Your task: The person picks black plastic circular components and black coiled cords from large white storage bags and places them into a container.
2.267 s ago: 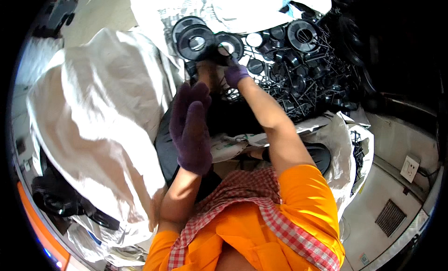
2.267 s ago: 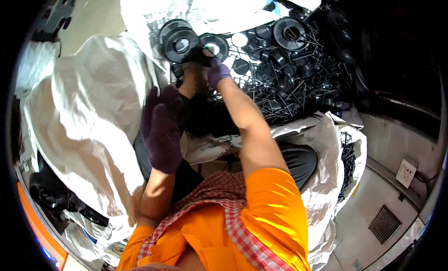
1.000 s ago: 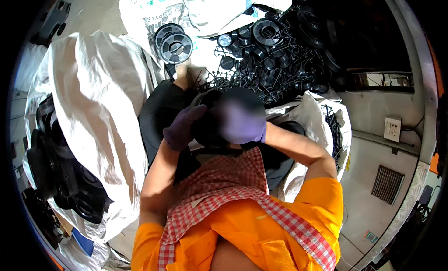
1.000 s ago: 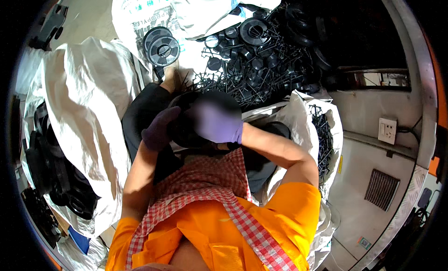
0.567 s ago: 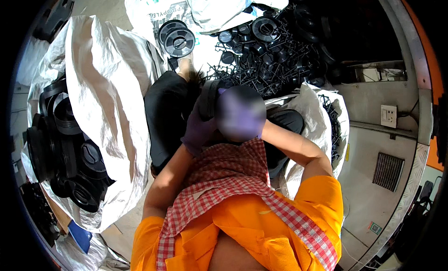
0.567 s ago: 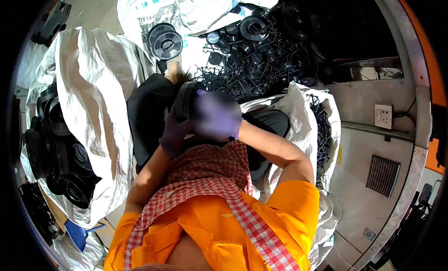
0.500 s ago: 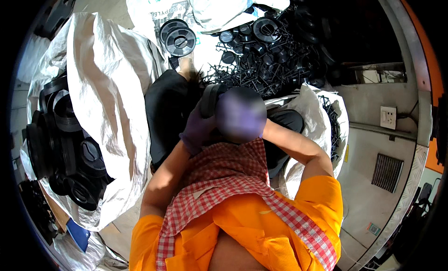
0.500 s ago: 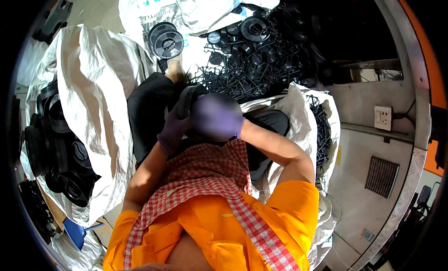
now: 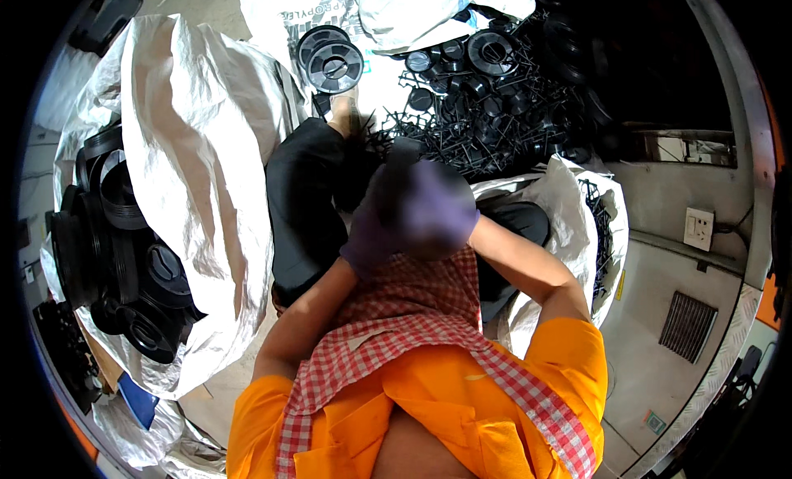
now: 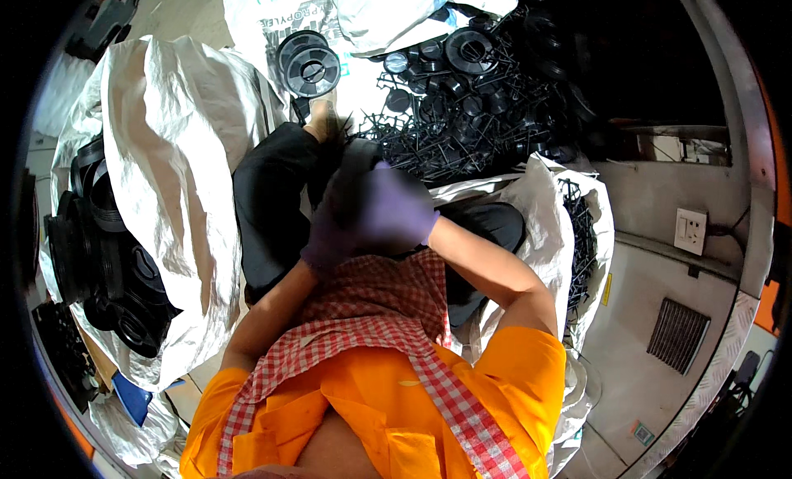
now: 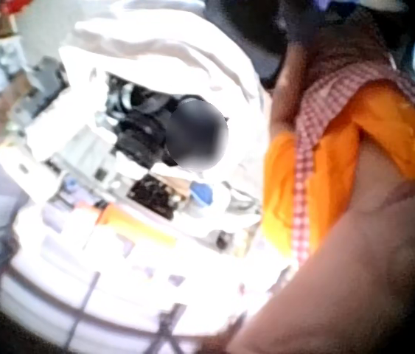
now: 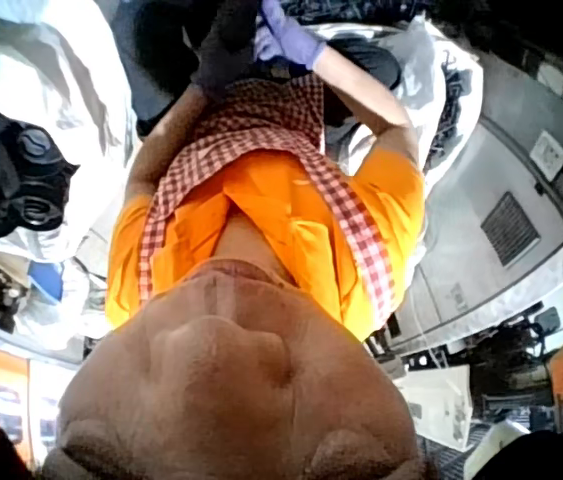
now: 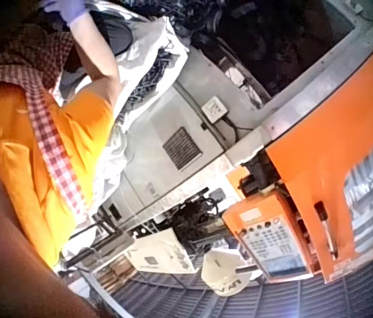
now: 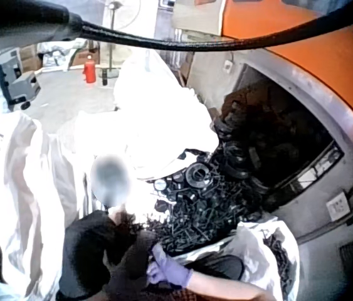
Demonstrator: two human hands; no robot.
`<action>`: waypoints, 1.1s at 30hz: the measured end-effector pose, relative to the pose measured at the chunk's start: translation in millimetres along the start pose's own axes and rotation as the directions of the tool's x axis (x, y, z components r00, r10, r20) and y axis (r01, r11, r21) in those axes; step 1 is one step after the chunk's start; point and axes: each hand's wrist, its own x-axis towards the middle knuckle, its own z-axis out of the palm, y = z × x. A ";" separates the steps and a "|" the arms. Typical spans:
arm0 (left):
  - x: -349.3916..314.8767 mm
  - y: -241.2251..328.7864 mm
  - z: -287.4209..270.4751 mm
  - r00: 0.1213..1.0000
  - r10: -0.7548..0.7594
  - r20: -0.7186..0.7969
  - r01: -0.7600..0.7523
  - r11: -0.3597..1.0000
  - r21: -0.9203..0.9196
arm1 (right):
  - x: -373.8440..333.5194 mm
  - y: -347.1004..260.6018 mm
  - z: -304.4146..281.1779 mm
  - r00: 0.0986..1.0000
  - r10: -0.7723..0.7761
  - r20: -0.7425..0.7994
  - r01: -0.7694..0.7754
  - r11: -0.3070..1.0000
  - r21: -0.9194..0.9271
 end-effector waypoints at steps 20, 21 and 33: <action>107.8 100.2 -72.4 0.680 0.248 -0.690 -0.576 0.763 -0.294 | 126.0 173.5 84.2 0.904 0.406 0.131 -0.401 0.914 -0.068; 115.3 91.5 -70.6 0.720 0.200 -0.665 -0.521 0.788 -0.327 | 144.2 184.1 103.1 0.915 0.345 0.208 -0.298 0.927 -0.226; 147.7 -46.1 -52.2 0.757 -0.332 -0.563 0.154 0.928 -0.340 | 151.1 183.0 120.4 0.981 0.125 -0.147 -0.100 0.981 0.167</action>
